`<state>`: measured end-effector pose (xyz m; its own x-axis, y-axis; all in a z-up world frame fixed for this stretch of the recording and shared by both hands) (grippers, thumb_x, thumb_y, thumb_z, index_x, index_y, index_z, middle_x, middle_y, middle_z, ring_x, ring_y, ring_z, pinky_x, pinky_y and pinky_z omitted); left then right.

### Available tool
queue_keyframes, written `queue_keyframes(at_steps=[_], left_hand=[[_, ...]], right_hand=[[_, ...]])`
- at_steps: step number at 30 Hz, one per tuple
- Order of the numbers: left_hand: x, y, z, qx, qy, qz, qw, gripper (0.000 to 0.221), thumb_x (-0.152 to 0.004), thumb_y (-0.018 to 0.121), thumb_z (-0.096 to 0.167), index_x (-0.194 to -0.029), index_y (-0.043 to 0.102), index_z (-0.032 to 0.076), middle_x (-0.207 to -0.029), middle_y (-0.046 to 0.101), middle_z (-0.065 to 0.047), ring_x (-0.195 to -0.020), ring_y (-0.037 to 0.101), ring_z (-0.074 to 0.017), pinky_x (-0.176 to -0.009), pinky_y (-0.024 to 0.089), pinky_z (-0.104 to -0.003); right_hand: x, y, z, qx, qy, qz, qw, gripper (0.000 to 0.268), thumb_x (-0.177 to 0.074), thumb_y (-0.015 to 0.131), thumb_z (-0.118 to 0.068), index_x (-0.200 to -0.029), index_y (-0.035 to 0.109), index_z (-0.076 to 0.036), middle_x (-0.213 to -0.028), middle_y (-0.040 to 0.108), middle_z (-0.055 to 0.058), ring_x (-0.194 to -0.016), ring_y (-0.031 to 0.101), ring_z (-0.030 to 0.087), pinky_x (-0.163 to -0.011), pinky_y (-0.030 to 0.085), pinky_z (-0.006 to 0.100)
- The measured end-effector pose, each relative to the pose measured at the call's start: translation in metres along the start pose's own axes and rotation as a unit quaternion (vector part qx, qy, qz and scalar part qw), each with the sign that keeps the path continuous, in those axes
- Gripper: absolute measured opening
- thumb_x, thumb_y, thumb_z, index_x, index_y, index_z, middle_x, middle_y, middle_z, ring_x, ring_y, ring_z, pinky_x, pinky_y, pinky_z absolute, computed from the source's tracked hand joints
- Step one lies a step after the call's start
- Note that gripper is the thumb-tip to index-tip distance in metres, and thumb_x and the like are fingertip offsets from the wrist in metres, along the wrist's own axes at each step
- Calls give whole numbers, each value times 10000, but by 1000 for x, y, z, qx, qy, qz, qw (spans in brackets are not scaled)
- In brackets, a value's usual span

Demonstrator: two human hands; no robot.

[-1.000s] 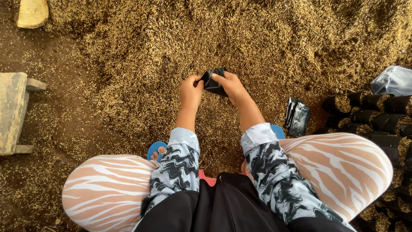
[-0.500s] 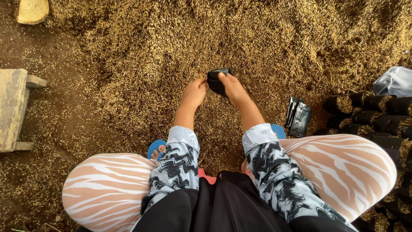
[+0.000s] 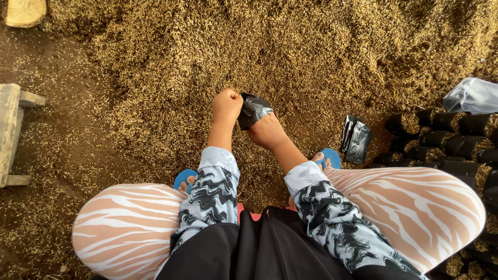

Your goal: The person scoops loose grain from a large pile on the floor and fills black plastic bags. They fold the open ends of the bags to seal them and place the filled bags in a stack nearby.

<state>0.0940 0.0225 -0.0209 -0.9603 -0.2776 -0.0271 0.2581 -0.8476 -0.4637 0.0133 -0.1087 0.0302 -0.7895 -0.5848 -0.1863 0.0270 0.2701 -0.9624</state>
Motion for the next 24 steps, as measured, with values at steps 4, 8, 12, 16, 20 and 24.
queue_keyframes(at_steps=[4,8,12,16,20,24], left_hand=[[-2,4,-18,47,-45,9,998,71,-866,715,116,-864,727,46,-815,749,-92,-695,708,-193,-662,570,-349],[6,4,-7,48,-59,-23,997,56,-874,719,87,-896,728,37,-851,757,-94,-722,716,-191,-641,571,-333],[16,6,5,77,-84,-72,991,194,-883,685,92,-1073,667,62,-893,739,-112,-718,734,-227,-619,573,-372],[16,0,18,12,-25,-57,998,277,-877,677,150,-1151,719,141,-924,754,-91,-773,732,-241,-694,569,-392],[21,-3,21,-57,-34,-71,995,202,-974,670,282,-1127,756,182,-1037,722,-83,-944,713,-269,-817,559,-420],[37,-13,59,-37,59,-45,997,431,-822,787,350,-1159,660,114,-1095,641,-121,-995,667,-308,-839,552,-452]], right_hand=[[10,30,37,-168,179,-2,969,355,-896,705,-433,-1049,693,-113,-956,704,100,-915,683,261,-865,536,409],[9,64,70,-667,309,143,663,463,-1094,635,-436,-1197,678,13,-1046,723,118,-942,660,226,-886,527,370],[11,72,89,-788,416,210,401,407,-1038,527,-404,-1202,619,-43,-1087,720,118,-970,710,285,-870,586,460],[4,47,80,-820,397,158,382,470,-1058,433,-419,-1237,598,-16,-1175,704,169,-1063,710,316,-988,580,509],[-8,32,61,-854,349,67,380,781,-1023,321,-660,-1302,585,19,-1188,693,179,-1094,682,319,-1028,519,519],[-9,29,64,-815,383,26,434,992,-914,238,-823,-1327,567,16,-1228,657,187,-1170,635,329,-1077,460,548]])
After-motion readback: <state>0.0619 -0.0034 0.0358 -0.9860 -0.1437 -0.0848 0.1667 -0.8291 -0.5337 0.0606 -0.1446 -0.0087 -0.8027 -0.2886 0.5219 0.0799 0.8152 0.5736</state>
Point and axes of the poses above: each hand's wrist, its own x-axis away from the middle knuckle, its own y-axis out of the palm, z = x × y, the point moved 9 cm from there along -x, towards the middle knuckle
